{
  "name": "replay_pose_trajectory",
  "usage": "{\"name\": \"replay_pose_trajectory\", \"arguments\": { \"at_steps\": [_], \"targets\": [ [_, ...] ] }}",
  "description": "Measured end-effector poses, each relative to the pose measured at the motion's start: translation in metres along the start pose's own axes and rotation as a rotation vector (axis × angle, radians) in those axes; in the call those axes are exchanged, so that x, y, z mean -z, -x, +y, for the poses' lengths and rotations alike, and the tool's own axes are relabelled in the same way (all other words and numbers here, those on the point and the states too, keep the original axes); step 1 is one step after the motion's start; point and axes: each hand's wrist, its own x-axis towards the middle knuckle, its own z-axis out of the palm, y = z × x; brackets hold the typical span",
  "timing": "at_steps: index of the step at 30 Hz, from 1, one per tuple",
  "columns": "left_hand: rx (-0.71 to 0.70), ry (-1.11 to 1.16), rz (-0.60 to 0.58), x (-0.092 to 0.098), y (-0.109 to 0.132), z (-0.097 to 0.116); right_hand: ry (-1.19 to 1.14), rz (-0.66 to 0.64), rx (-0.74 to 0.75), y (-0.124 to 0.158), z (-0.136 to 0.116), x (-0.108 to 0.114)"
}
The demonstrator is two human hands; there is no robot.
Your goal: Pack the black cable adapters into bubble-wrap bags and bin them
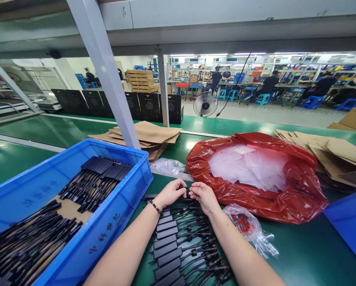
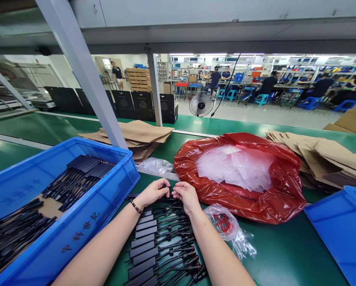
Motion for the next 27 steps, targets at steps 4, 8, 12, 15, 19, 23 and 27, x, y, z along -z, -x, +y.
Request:
{"name": "replay_pose_trajectory", "arguments": {
  "at_steps": [4, 8, 12, 15, 19, 23, 27],
  "targets": [
    [0.002, 0.009, 0.001, 0.0002, 0.0000, -0.0004, -0.017, -0.013, -0.029, 0.0004, -0.0009, -0.0004],
    [0.007, 0.012, 0.000, -0.0001, 0.0006, 0.0008, -0.004, -0.001, -0.017, 0.0016, -0.0021, -0.0023],
    [0.006, 0.010, 0.000, -0.0003, 0.0006, 0.0019, 0.054, 0.016, 0.013, 0.0032, -0.0025, -0.0042],
    [0.005, 0.004, 0.006, 0.0000, 0.0001, 0.0015, 0.080, 0.003, 0.038, 0.0044, -0.0020, -0.0054],
    [0.000, -0.004, 0.001, 0.0001, -0.0005, -0.0003, 0.140, -0.008, 0.090, 0.0055, -0.0007, -0.0076],
    [-0.007, -0.019, -0.010, -0.0008, -0.0014, -0.0025, 0.254, -0.015, 0.168, 0.0065, 0.0012, -0.0089],
    [-0.008, -0.057, -0.001, -0.0007, -0.0013, -0.0021, 0.368, -0.032, 0.207, 0.0080, 0.0029, -0.0084]
  ]
}}
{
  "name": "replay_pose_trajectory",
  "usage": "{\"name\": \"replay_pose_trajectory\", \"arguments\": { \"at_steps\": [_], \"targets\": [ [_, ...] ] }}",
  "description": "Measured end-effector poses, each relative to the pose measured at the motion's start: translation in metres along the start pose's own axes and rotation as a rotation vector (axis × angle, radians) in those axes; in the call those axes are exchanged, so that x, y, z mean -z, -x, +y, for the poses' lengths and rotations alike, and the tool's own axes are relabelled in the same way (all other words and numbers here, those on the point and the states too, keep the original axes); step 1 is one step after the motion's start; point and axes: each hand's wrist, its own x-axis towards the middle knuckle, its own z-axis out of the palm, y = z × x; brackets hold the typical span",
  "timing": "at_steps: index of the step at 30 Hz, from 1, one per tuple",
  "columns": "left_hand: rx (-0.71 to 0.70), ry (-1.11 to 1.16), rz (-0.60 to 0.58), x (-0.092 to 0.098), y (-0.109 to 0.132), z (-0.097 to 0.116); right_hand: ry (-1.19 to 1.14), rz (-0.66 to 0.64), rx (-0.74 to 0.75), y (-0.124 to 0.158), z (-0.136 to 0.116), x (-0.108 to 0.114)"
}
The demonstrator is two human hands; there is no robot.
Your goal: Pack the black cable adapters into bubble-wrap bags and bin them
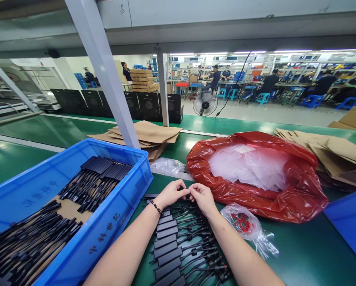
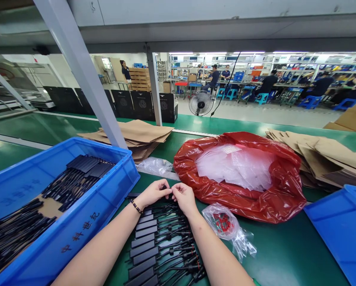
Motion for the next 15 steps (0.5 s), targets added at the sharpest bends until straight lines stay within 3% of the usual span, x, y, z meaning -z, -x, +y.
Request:
{"name": "replay_pose_trajectory", "arguments": {
  "at_steps": [10, 15],
  "targets": [
    [-0.008, 0.028, -0.088, 0.0035, 0.0044, 0.0081, 0.010, -0.093, -0.011, -0.0012, 0.0015, -0.0025],
    [0.008, 0.045, -0.031, 0.0018, 0.0017, 0.0042, -0.180, 0.094, -0.037, -0.0058, 0.0025, 0.0007]
  ]
}}
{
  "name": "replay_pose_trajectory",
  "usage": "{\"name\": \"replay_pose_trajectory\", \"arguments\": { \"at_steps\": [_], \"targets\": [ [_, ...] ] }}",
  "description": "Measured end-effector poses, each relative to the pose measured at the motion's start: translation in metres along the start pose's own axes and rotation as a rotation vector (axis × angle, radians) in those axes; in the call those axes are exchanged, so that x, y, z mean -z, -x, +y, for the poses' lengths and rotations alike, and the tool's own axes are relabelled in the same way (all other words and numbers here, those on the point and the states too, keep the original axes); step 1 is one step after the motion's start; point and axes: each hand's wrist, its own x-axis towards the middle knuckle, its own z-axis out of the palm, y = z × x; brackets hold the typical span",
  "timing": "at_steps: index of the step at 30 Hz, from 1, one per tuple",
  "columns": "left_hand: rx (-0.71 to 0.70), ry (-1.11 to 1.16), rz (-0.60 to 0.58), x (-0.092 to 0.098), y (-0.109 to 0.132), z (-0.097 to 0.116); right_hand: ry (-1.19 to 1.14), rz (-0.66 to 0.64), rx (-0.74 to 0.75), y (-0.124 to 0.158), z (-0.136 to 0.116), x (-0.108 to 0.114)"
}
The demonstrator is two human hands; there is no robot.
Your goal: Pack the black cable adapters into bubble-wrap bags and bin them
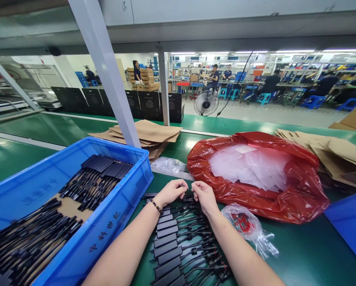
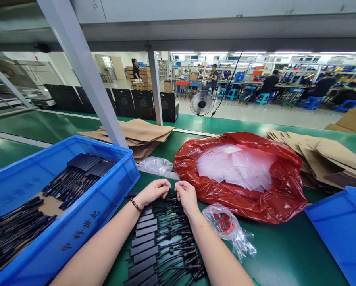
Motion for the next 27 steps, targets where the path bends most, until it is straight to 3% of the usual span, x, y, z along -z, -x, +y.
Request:
{"name": "replay_pose_trajectory", "arguments": {
  "at_steps": [9, 12, 19, 27],
  "targets": [
    [-0.025, -0.064, 0.183, 0.000, -0.004, -0.007, -0.143, 0.152, 0.013, -0.006, -0.001, 0.004],
    [-0.063, -0.086, 0.202, 0.001, -0.003, -0.006, -0.131, 0.118, 0.011, -0.004, -0.003, 0.003],
    [-0.006, -0.024, 0.104, -0.001, -0.004, -0.010, -0.015, -0.032, 0.018, 0.002, -0.003, -0.002],
    [0.001, -0.047, 0.107, -0.002, -0.005, -0.015, 0.136, -0.083, 0.024, 0.007, -0.002, -0.005]
  ]
}}
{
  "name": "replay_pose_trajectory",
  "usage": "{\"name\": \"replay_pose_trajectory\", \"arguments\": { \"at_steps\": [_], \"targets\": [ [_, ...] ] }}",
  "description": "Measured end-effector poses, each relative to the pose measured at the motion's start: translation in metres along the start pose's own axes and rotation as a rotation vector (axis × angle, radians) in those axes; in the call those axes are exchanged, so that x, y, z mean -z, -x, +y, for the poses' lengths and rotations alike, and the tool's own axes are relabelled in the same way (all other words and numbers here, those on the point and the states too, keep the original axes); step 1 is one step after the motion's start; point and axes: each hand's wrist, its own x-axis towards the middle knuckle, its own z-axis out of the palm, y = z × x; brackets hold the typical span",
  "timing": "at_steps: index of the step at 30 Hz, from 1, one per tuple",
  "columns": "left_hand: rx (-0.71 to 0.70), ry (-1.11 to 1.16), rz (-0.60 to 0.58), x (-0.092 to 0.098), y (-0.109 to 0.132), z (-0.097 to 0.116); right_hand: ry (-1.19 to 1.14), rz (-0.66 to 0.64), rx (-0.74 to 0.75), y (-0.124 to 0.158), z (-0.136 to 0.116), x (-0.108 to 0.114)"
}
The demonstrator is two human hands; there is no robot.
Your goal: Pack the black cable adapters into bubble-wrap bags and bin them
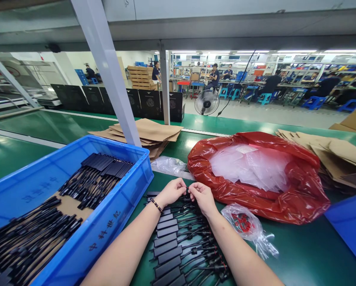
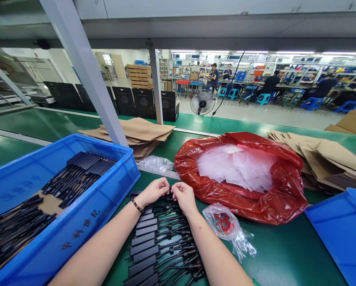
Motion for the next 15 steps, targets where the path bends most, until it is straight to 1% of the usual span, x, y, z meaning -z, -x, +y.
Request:
{"name": "replay_pose_trajectory", "arguments": {
  "at_steps": [4, 7, 11, 13, 15],
  "targets": [
    [-0.007, -0.004, -0.006, -0.001, 0.002, 0.004, 0.057, -0.014, -0.001, 0.000, 0.002, 0.000],
    [-0.005, 0.005, -0.017, 0.000, 0.003, 0.008, 0.062, -0.058, -0.001, -0.001, 0.003, 0.001],
    [-0.015, 0.035, -0.084, 0.002, 0.005, 0.012, -0.001, -0.122, -0.052, -0.001, 0.002, 0.000],
    [-0.018, 0.052, -0.114, 0.003, 0.006, 0.013, -0.016, -0.126, -0.073, 0.000, 0.001, -0.001],
    [-0.015, 0.064, -0.119, 0.003, 0.006, 0.015, -0.011, -0.120, -0.075, 0.000, 0.001, -0.002]
  ]
}}
